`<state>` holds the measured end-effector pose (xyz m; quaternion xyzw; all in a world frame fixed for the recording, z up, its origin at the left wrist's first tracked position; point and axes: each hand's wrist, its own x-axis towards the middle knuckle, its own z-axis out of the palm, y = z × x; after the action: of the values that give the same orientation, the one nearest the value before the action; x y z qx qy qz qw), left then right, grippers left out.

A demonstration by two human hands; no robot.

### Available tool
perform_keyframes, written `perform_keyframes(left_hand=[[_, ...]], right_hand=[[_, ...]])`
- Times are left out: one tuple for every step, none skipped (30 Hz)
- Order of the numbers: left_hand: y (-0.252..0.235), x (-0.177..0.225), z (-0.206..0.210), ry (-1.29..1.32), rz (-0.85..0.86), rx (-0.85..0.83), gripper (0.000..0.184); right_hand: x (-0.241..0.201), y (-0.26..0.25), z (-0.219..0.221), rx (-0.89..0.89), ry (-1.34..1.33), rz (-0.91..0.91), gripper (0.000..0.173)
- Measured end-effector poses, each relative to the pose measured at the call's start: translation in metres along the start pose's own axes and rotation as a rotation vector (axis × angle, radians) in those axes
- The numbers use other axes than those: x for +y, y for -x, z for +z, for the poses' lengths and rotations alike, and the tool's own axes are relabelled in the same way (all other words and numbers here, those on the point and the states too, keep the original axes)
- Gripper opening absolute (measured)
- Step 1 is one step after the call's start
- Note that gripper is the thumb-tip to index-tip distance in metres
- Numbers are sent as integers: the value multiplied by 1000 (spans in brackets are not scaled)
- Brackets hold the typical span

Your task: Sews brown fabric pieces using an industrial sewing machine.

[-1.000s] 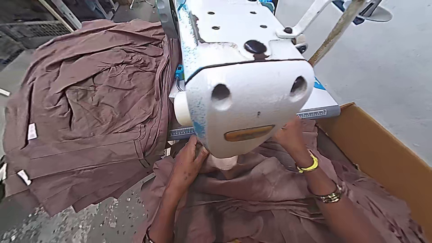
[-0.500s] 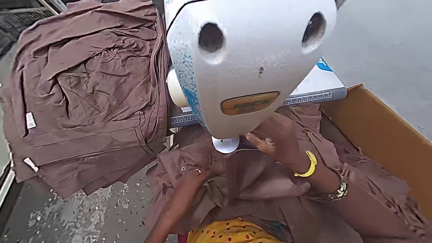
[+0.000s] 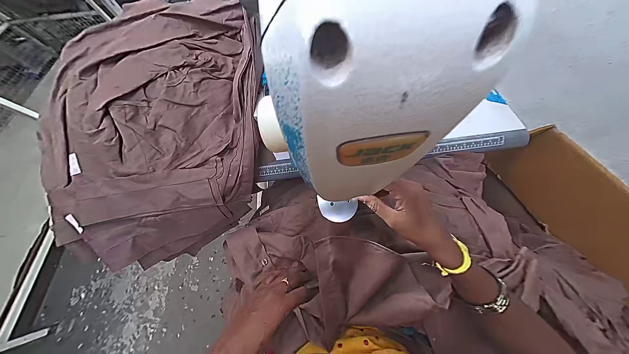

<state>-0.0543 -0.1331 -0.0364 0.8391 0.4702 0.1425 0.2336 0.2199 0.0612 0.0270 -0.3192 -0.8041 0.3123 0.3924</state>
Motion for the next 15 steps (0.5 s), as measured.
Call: perform_keyframes(left_hand=[[2, 1, 4, 20, -18, 1, 26], [3, 2, 7, 46, -34, -9, 25], [3, 3, 10, 66, -49, -19, 24], [2, 5, 13, 70, -57, -15, 24], [1, 6, 14, 71, -64, -14, 23], [-1, 8, 14, 83, -73, -14, 26], [-2, 9, 13, 106, -83, -15, 35], [-3, 10, 11, 131, -93, -26, 47], [-3, 11, 10, 163, -104, -47, 58], [-4, 12, 10, 199, -121, -71, 66], [-4, 14, 11, 214, -134, -84, 72], [-5, 16, 12, 216, -146, -90, 78], [-7, 19, 12, 216, -159, -93, 83], [-10, 22, 12, 217, -169, -74, 86], [-13, 26, 15, 200, -164, -31, 86]], right_hand=[[1, 4, -1, -71, -51, 95, 18], [-1, 7, -2, -159, -141, 204, 18], [-3, 10, -4, -245, -274, 289, 16], [-5, 12, -5, -323, -386, 332, 13], [-8, 16, -4, -386, -444, 307, 13], [-11, 21, -2, -453, -459, 228, 16], [-15, 29, 4, -535, -450, 137, 18], [-20, 39, 11, -629, -424, 65, 19], [-25, 52, 19, -744, -399, 24, 21], [-29, 65, 28, -880, -398, 30, 23], [-30, 75, 37, -1020, -427, 54, 25], [-28, 84, 43, -1113, -455, 72, 27], [-27, 87, 44, -1119, -458, 74, 26], [-27, 86, 38, -1043, -447, 59, 23], [-28, 82, 28, -915, -444, 38, 21]])
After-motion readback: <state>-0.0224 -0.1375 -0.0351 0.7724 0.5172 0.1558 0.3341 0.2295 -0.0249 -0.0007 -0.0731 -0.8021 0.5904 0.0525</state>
